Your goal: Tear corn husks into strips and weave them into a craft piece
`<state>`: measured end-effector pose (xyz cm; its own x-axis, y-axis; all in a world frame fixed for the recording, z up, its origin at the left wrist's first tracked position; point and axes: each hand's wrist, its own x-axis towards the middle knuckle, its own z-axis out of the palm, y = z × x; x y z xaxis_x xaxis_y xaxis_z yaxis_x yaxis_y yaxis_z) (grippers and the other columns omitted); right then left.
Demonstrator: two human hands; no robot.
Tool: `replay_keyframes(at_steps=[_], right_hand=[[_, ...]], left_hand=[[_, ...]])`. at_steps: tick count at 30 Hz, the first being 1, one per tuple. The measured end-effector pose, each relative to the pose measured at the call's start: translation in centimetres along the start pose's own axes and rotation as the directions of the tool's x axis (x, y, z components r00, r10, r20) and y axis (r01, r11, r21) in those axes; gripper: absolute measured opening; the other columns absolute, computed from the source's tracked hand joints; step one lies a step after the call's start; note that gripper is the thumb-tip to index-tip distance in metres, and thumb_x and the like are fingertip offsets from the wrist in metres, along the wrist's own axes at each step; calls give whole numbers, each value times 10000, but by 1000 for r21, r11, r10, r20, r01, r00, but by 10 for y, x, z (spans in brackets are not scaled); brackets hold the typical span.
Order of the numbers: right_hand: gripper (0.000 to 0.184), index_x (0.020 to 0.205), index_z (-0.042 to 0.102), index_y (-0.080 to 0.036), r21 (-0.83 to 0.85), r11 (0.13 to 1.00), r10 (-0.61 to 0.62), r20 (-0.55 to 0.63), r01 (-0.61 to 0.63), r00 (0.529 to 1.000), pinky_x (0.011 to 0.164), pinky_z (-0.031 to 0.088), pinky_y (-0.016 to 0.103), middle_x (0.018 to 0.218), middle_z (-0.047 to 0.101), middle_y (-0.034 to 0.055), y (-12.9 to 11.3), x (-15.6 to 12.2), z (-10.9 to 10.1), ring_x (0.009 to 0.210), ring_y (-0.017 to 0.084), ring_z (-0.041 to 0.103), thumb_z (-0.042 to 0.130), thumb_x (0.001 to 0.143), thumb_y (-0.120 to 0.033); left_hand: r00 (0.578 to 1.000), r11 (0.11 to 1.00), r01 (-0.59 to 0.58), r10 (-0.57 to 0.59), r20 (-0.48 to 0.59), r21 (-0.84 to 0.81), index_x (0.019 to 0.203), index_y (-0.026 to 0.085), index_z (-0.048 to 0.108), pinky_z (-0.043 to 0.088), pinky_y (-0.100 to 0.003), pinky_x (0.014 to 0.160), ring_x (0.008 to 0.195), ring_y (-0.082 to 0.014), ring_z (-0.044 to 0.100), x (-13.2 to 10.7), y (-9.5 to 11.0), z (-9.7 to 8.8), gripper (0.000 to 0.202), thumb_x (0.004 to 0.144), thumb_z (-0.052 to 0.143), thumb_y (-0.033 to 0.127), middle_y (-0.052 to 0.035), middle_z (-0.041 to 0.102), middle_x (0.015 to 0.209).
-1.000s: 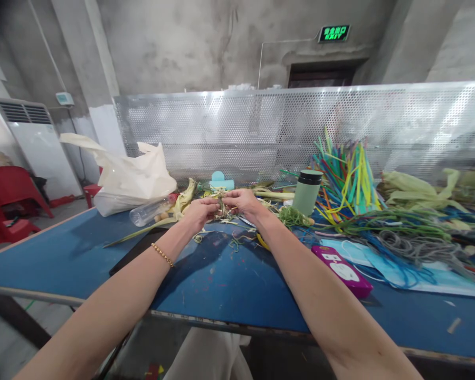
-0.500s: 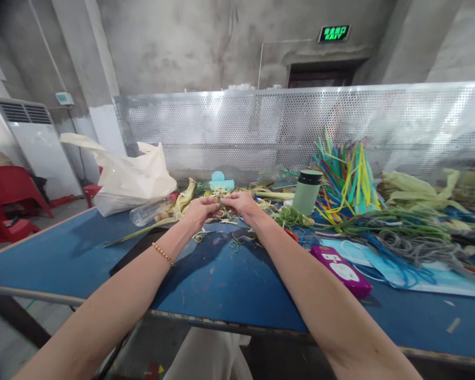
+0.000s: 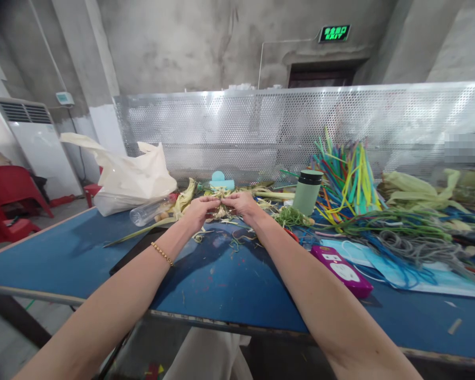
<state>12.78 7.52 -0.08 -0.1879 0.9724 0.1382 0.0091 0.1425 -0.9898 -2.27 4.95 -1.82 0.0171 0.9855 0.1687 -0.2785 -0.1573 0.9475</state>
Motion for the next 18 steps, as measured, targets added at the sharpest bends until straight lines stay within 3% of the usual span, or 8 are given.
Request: replay_keyframes(at_steps=[8, 18], right_hand=[[301, 645, 680, -122, 2, 999, -44, 72, 44, 996, 490, 357, 228, 581, 614, 1, 4, 1, 2, 516, 80, 492, 861, 506, -319], [337, 655, 700, -120, -118, 990, -73, 14, 74, 997, 491, 340, 231, 593, 608, 23, 2, -1, 2, 576, 110, 508, 835, 511, -394]], left_hand=[[1000, 996, -2, 2, 3, -85, 772, 131, 673, 343, -237, 524, 541, -90, 508, 10, -5, -5, 258, 559, 796, 211, 1, 602, 630], [999, 978, 40, -41, -1, -206, 737, 131, 664, 366, -242, 544, 533, -91, 521, 12, -6, -7, 199, 578, 781, 150, -5, 630, 627]])
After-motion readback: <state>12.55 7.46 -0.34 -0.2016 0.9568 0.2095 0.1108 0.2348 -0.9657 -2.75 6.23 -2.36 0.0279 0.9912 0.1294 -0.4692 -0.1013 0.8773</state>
